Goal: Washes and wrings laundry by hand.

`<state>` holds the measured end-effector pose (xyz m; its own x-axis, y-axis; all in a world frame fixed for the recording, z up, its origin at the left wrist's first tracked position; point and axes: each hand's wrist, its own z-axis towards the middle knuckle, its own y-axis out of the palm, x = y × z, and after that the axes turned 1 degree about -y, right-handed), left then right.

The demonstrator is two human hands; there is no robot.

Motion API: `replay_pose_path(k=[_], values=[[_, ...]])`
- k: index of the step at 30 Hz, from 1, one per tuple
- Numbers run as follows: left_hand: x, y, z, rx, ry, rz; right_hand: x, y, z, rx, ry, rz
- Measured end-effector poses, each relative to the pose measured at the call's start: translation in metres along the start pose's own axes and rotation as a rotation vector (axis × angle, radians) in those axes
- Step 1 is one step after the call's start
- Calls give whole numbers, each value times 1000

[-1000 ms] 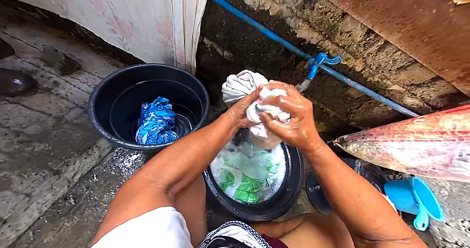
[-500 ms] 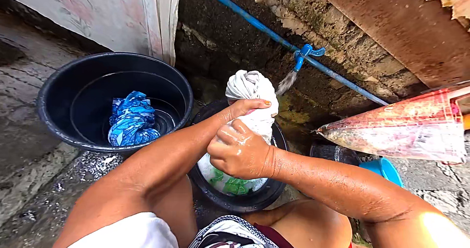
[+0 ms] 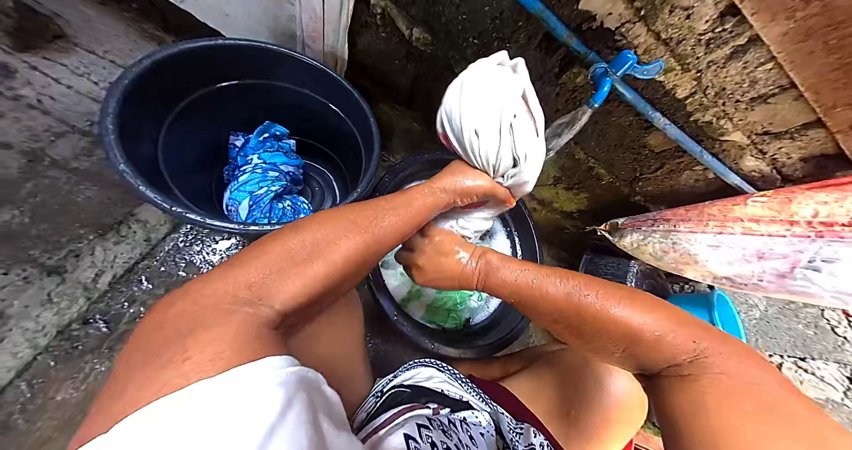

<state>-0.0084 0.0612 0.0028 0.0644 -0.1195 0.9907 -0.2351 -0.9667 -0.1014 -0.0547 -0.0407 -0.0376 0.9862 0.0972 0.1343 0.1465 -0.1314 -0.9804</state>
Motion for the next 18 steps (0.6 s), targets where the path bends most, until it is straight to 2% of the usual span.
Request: replay_pose_path(k=[5, 9, 11, 13, 16, 18], values=[[3, -23, 7, 243, 34, -37, 23, -1, 31, 115, 268, 63], [1, -35, 6, 313, 52, 2, 29, -6, 58, 12, 490, 268], [1, -40, 5, 330, 32, 10, 32, -13, 68, -90, 527, 298], [0, -42, 6, 333, 16, 30, 33, -10, 72, -99, 551, 299], [-4, -44, 8, 325, 28, 56, 38, -11, 85, -314, 622, 385], [-6, -43, 8, 322, 37, 67, 46, 33, 85, -201, 590, 356]])
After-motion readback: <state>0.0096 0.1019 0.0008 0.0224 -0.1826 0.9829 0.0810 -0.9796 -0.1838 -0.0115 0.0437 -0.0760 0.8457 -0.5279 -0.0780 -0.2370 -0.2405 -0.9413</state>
